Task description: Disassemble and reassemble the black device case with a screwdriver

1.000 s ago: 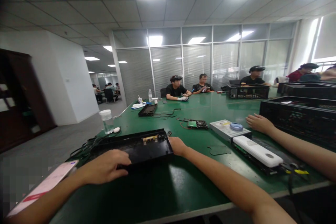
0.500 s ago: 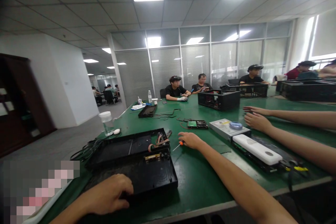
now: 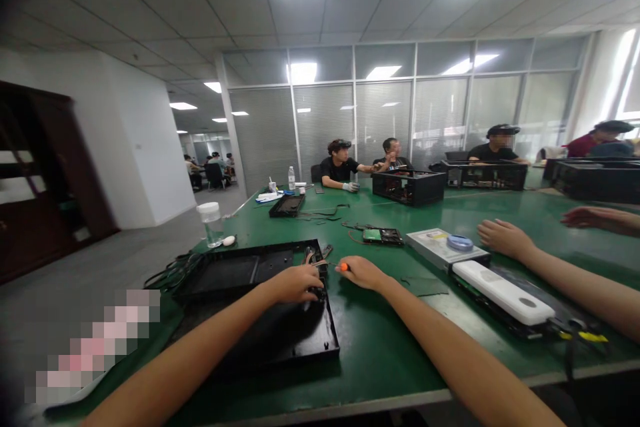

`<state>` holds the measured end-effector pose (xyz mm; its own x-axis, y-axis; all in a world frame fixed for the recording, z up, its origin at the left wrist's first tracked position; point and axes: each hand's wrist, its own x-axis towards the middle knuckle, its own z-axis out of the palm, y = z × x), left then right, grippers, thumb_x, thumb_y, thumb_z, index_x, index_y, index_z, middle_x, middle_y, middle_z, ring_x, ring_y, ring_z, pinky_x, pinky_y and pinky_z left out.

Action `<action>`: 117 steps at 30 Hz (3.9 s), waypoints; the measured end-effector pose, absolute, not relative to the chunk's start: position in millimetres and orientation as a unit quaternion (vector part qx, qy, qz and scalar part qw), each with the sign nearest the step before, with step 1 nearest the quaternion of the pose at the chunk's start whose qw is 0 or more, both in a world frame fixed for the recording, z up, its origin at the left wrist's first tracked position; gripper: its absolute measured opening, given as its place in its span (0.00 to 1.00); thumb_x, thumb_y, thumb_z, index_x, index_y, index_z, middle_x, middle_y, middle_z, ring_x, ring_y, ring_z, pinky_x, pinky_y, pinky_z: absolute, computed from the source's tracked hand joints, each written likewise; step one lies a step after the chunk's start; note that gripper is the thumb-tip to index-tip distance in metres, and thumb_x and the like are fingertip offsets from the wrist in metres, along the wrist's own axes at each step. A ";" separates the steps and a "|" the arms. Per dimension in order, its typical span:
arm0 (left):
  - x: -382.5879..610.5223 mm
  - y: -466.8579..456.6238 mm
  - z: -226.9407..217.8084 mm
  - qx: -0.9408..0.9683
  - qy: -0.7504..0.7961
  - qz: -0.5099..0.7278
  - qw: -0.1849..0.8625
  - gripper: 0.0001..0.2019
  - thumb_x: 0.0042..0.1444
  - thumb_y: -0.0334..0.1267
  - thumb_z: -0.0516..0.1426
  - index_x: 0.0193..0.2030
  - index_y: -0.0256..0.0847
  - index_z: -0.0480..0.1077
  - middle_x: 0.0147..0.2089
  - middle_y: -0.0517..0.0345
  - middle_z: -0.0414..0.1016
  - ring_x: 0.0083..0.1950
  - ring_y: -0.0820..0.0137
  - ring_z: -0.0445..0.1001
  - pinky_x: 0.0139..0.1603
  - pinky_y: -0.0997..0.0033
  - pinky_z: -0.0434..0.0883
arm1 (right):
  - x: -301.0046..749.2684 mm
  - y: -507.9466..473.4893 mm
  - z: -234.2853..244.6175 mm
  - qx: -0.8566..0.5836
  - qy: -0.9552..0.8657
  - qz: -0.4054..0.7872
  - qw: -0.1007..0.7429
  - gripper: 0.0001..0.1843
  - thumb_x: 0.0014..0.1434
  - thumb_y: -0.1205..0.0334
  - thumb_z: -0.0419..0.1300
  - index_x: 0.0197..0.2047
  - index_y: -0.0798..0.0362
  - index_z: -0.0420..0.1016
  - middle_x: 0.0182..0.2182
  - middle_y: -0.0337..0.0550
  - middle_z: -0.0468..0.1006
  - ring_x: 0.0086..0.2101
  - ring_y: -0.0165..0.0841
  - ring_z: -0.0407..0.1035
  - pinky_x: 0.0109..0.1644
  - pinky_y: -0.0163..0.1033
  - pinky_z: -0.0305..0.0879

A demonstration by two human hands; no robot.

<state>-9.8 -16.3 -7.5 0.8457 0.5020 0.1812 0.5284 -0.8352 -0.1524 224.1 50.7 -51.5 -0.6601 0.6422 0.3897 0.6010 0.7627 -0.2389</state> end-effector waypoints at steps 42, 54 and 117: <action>-8.8 -5.2 -38.9 -0.946 -0.245 -0.212 0.001 0.09 0.58 0.32 0.49 0.36 0.38 0.70 0.38 0.57 0.73 0.42 0.73 0.69 0.49 0.75 0.62 | 222.5 40.3 -39.9 -0.333 -0.906 0.042 0.258 0.20 0.60 0.50 0.44 0.31 0.55 0.70 0.29 0.45 0.73 0.30 0.32 0.65 0.38 0.35 0.58; -2.8 -18.8 -34.9 -0.930 -0.312 -0.187 0.059 0.09 0.59 0.30 0.46 0.44 0.37 0.64 0.41 0.53 0.69 0.44 0.68 0.66 0.47 0.70 0.62 | 226.7 40.2 -34.2 -0.333 -0.904 0.041 0.265 0.21 0.61 0.50 0.43 0.29 0.55 0.68 0.27 0.44 0.71 0.29 0.32 0.63 0.36 0.35 0.57; -5.4 -15.7 -28.4 -0.926 -0.333 -0.178 -0.020 0.08 0.52 0.34 0.56 0.41 0.40 0.72 0.37 0.58 0.75 0.41 0.70 0.71 0.45 0.75 0.62 | 229.5 25.5 2.8 -0.351 -0.836 0.113 0.407 0.12 0.51 0.58 0.52 0.24 0.56 0.70 0.19 0.37 0.68 0.22 0.27 0.59 0.28 0.32 0.55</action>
